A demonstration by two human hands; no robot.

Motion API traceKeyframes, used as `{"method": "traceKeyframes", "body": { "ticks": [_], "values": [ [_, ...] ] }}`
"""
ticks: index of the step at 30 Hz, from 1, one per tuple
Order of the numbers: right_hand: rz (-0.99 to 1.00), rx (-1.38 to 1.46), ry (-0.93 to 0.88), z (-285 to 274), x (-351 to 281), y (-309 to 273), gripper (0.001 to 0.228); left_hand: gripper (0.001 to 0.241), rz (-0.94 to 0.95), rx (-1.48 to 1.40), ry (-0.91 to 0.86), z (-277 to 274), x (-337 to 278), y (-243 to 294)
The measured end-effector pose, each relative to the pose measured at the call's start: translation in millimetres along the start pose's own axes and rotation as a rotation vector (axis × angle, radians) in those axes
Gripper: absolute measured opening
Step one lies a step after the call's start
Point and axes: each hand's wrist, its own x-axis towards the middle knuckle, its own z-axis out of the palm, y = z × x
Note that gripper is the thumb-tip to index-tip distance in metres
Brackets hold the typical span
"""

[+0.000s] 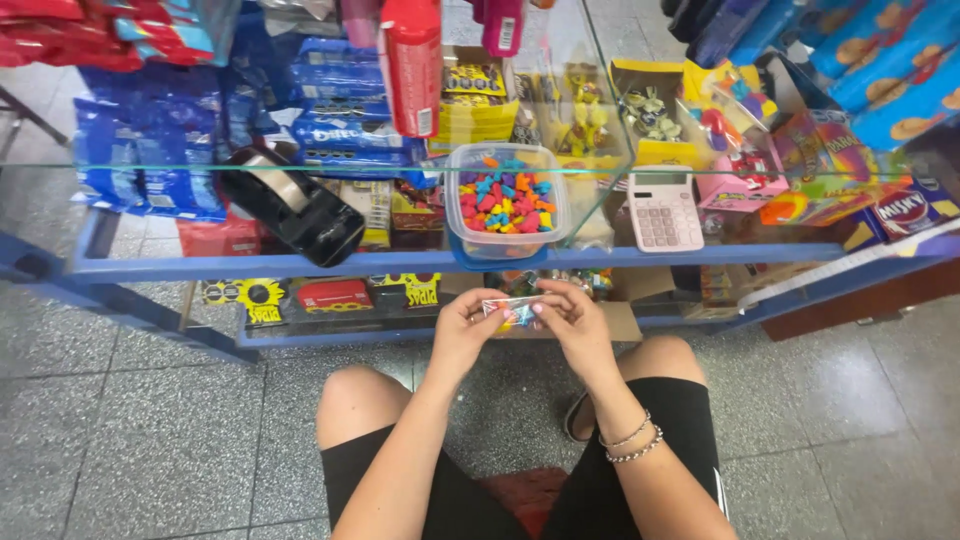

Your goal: The person is packaging small star-shaped candies into small plastic bags at a shop counter.

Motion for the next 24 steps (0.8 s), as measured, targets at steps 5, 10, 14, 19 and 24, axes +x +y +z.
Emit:
{"method": "traceKeyframes", "body": {
  "ticks": [5,10,14,19,24],
  "values": [
    [-0.325,-0.547,0.007,57,-12,-69,0.029,0.029,0.193,0.033,0.197,-64,6,35],
    [-0.552,-0.528,-0.141,136,25,-95,0.024,0.04,0.388,0.057,0.409,-108,7,54],
    [-0.496,-0.439,-0.211,197,105,-67,0.021,0.059,0.466,0.155,0.505,-107,8,53],
    [-0.041,-0.539,-0.317,244,153,-71,0.036,0.092,0.504,0.217,0.544,-95,2,77],
    [0.113,-0.589,-0.391,253,172,-55,0.032,0.093,0.513,0.193,0.534,-104,16,67]
  ]
}}
